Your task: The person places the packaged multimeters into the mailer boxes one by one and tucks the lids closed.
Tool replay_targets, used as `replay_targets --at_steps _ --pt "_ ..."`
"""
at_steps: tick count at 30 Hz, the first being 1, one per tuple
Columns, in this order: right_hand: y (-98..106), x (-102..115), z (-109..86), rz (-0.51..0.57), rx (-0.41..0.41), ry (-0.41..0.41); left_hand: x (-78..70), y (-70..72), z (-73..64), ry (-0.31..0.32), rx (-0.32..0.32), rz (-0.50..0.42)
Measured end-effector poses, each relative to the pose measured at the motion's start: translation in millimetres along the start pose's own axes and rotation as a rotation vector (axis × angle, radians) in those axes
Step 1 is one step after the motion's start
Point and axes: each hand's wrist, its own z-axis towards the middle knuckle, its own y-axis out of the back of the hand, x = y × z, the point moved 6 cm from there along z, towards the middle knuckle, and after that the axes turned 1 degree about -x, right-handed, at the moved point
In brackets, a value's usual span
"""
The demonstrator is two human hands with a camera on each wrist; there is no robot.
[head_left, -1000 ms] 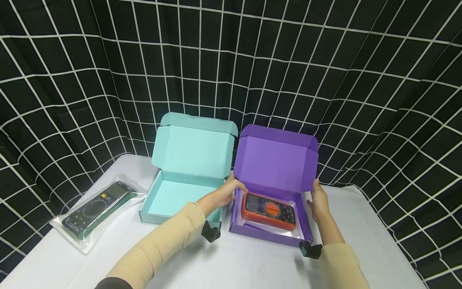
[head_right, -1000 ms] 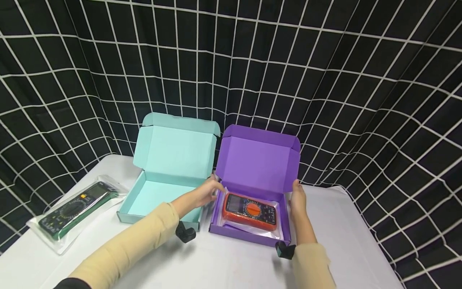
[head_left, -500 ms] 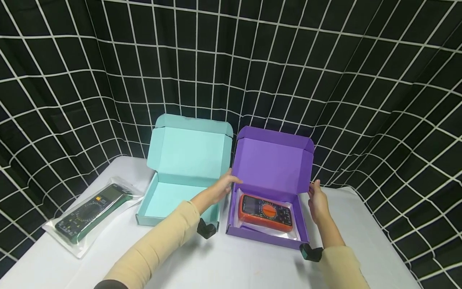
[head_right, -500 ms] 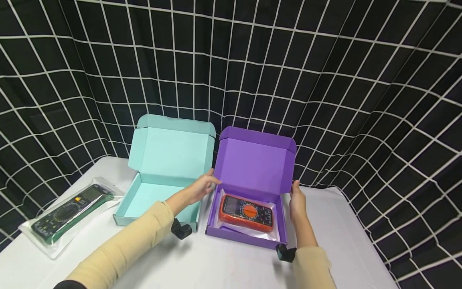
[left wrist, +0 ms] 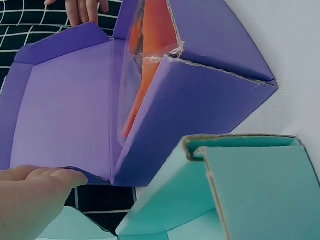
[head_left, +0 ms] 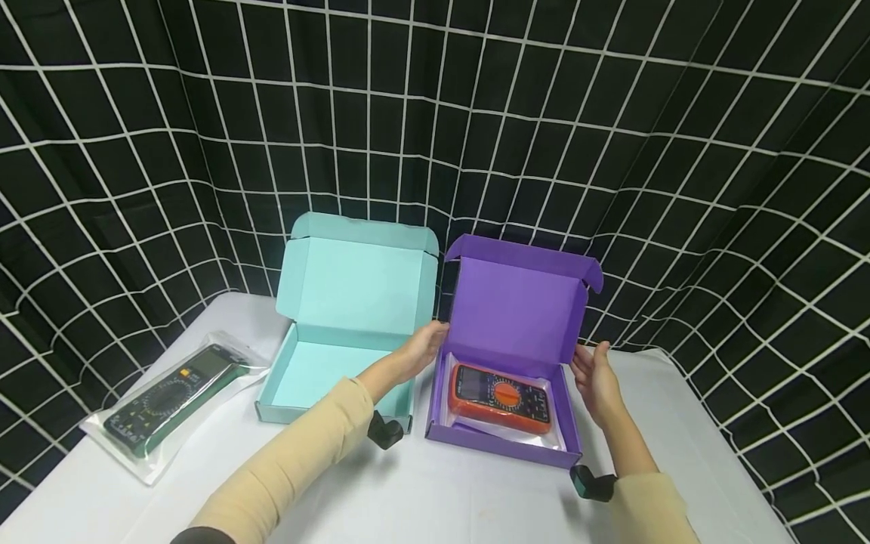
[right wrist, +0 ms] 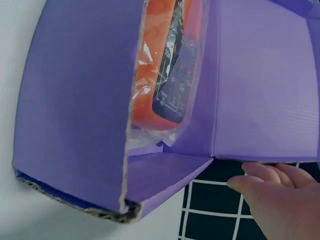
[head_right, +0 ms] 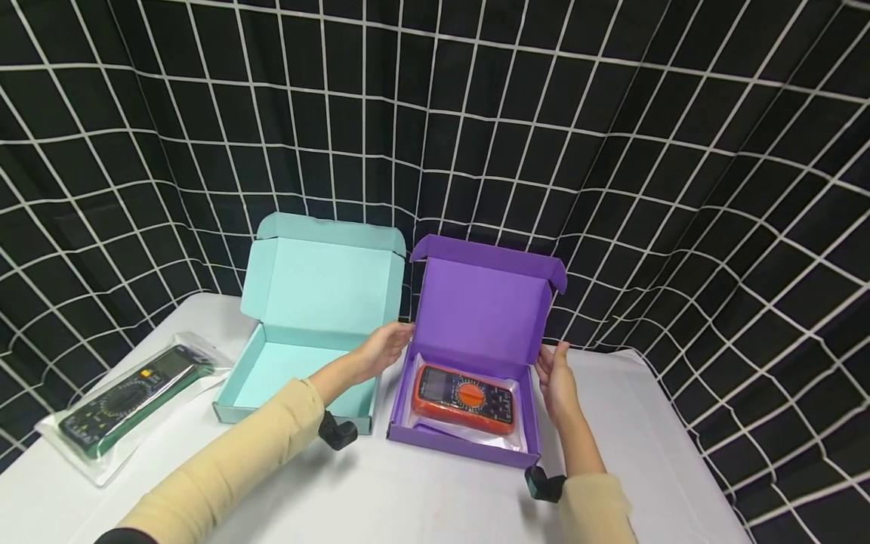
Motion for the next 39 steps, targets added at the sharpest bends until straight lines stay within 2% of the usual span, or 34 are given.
replay_targets --at_steps 2,10,19,25,30,39 --pt "0.1 -0.7 -1.2 0.004 0.025 -0.001 0.9 0.0 -1.1 0.006 0.007 -0.006" --pt "1.0 -5.6 -6.1 0.040 0.101 -0.014 7.1 4.6 -6.6 0.081 -0.045 -0.004" --pt "0.5 -12.6 -16.6 0.054 0.166 -0.018 13.0 4.3 -12.5 0.128 -0.003 0.017" --pt "2.9 -18.5 -22.6 0.004 0.153 -0.024 18.7 3.1 -14.4 0.167 0.032 0.042" --pt "6.2 -23.4 -25.1 -0.009 0.164 -0.007 22.0 2.1 -17.3 0.175 0.057 0.046" --pt "9.5 -27.5 -28.2 0.010 0.152 -0.031 28.7 6.1 -18.9 0.190 0.082 0.031"
